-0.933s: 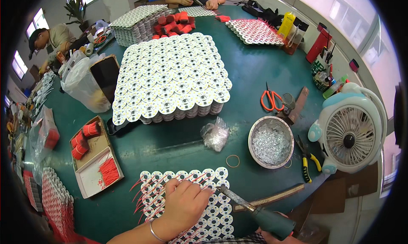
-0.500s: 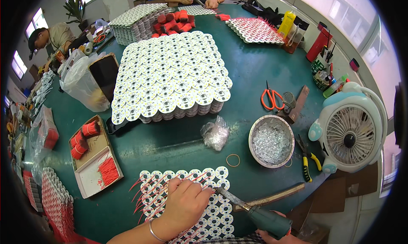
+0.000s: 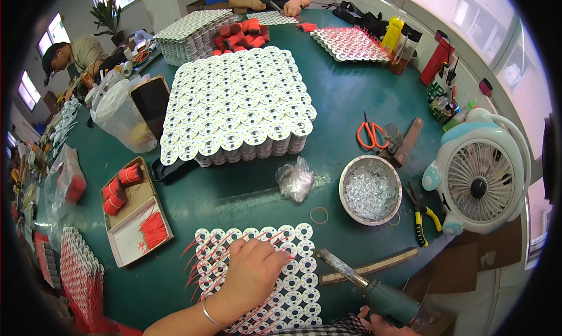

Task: The person attaches red wires onto round LED circuit boards by placing the wires by hand and soldering them with a soldering iron.

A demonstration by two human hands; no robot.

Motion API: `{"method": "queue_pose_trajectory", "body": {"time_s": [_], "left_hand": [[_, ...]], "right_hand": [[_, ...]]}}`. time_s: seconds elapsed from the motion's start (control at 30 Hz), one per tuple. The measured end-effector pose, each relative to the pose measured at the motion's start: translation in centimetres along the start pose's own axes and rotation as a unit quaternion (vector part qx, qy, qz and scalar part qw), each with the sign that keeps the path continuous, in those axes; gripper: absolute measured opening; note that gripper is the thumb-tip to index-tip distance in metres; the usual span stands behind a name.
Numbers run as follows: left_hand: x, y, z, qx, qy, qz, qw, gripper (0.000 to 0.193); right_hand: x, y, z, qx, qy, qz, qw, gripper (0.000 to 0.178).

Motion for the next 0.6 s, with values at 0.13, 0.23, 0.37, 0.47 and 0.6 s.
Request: {"method": "queue_pose_trajectory", "body": {"time_s": [0.13,0.23,0.37,0.47,0.6], "left_hand": [[0.2,2.0,-1.2,0.016,0.016,-0.020,1.000,0.017],[1.2,1.7,-1.6,0.000,0.029,-0.009,1.000,0.016],[1.7,1.3,-1.6,-0.033,0.033,-0.018,0.999,0.011],[1.6,1.0,-1.5,-0.028,0.032,-0.025,0.999,0.010],[1.6,0.6,-1.4,-0.012,0.024,-0.024,0.999,0.010]], "right_hand": [[1.1,0.2,-1.3,-0.029,-0.053,0.063,0.996,0.045],[1.1,-0.9,-2.3,-0.225,-0.158,0.054,0.960,0.048],[-0.3,-1.4,1.0,-0.128,-0.069,0.070,0.987,0.038],[-0.6,-1.6,2.4,-0.057,-0.011,0.079,0.995,0.032],[-0.4,-1.2,2.1,0.047,0.042,0.054,0.997,0.028]]}}
Point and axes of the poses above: each hand's wrist, its own x-axis away from the middle knuckle, its own y-axis out of the back of the hand, z = x × y, the point moved 6 cm from there along -x, towards the middle knuckle, and after that the axes turned 12 degrees about -y, right-handed, at the moved point
